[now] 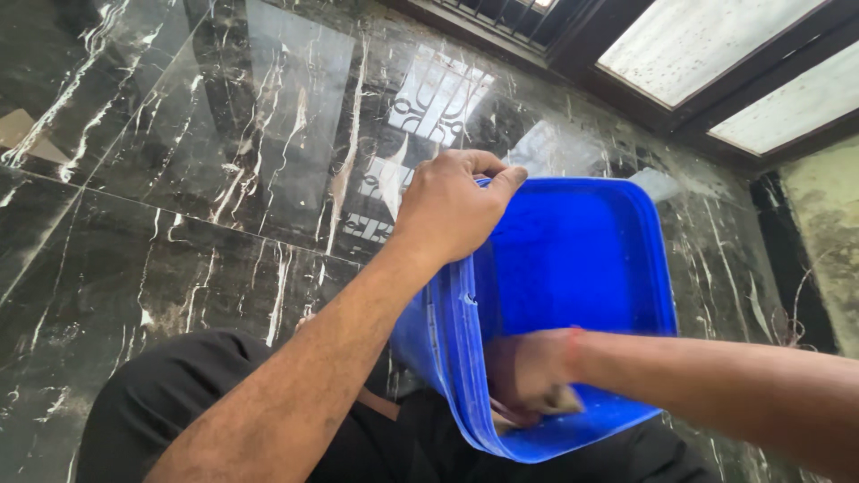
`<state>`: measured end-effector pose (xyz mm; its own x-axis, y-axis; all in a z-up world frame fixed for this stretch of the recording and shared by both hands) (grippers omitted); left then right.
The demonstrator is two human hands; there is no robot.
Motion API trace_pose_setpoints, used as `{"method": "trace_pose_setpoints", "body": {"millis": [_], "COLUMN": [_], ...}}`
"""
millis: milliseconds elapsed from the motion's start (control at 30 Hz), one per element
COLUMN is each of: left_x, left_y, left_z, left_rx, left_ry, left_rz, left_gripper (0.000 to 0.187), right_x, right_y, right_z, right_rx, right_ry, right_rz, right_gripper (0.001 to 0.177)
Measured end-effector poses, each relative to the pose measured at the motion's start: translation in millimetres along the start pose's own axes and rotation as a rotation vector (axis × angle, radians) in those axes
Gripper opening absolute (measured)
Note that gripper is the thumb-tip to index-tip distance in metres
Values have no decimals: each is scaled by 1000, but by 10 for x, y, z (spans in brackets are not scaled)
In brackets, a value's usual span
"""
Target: The person sits on a tiled floor and scrubs the inside of a blue plastic bucket with a cloth. They then wipe the outside of the bucket with the same cloth.
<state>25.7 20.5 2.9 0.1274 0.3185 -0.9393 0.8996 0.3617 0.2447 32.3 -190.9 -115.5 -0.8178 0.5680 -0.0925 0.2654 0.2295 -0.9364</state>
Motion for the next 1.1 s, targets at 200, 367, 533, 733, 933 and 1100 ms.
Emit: {"method": "trace_pose_setpoints", "body": {"millis": [200, 367, 533, 733, 933, 1100], "left_x": [0, 15, 92, 137, 194, 259], "left_y": [-2, 15, 55, 90, 77, 108], "left_z": [50, 60, 50, -8, -37, -16], "left_rx": [-10, -12, -1, -42, -71, -74], "left_ry": [-4, -14, -26, -21, -54, -66], "left_rz": [16, 23, -11, -29, -43, -69], "left_gripper": [37, 37, 37, 38, 37, 38], "right_x": [103, -89, -636, -816, -357, -194], "right_y": [-702, 80, 1373, 1645, 179, -748], "right_z": [-240, 19, 430, 531, 5, -366], "right_rx": [-17, 45, 0, 256, 64, -23], "right_ry": [-36, -99, 194, 718, 248, 300], "right_rz": [-20, -109, -135, -7, -61, -128], "right_gripper": [38, 33, 29, 27, 30, 33]}}
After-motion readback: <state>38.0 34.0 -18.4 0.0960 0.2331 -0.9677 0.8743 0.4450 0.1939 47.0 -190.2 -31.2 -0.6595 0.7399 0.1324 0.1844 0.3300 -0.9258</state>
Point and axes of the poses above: each hand's wrist, its own y-axis towards the middle knuckle, its own z-axis out of the palm, x = y × z, the point moved 4 cm from there along y, towards the middle knuckle, and after that the axes turned 10 degrees about z, right-handed, at the moved point
